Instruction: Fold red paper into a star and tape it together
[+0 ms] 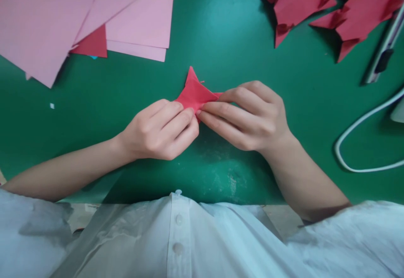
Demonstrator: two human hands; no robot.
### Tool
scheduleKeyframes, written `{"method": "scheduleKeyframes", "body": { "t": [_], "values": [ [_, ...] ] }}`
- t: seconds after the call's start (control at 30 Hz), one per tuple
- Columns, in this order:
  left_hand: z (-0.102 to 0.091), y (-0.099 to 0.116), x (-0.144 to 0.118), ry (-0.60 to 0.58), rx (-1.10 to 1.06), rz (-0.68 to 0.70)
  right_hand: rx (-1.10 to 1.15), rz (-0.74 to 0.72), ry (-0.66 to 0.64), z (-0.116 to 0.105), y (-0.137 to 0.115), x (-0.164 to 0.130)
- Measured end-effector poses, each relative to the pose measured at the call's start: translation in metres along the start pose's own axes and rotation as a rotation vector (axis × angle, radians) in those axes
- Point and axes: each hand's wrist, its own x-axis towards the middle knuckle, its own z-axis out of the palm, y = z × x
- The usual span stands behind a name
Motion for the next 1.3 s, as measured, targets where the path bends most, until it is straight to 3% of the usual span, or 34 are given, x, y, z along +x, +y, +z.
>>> {"method": "scheduleKeyframes", "body": {
  "t": [0.23,0.63,1.0,1.3],
  "values": [
    [-0.003,-0.002,0.006,0.003,0.014,0.052,0.035,-0.035,0.026,0.000,0.003,0.000],
    [0.002,-0.004,0.005,-0.082,-0.028,-0.146,0.061,0.072,-0.025,0.009,0.001,-0.007],
    [0.002,-0.006,0.004,-0.088,-0.132,-0.225,0.081,0.038,-0.053,0.006,0.000,-0.005],
    [0.001,-0.008,0.005,-0.091,-0.089,-0.182,0.186,0.269,-0.114,0.008,-0.012,-0.002]
  ]
}}
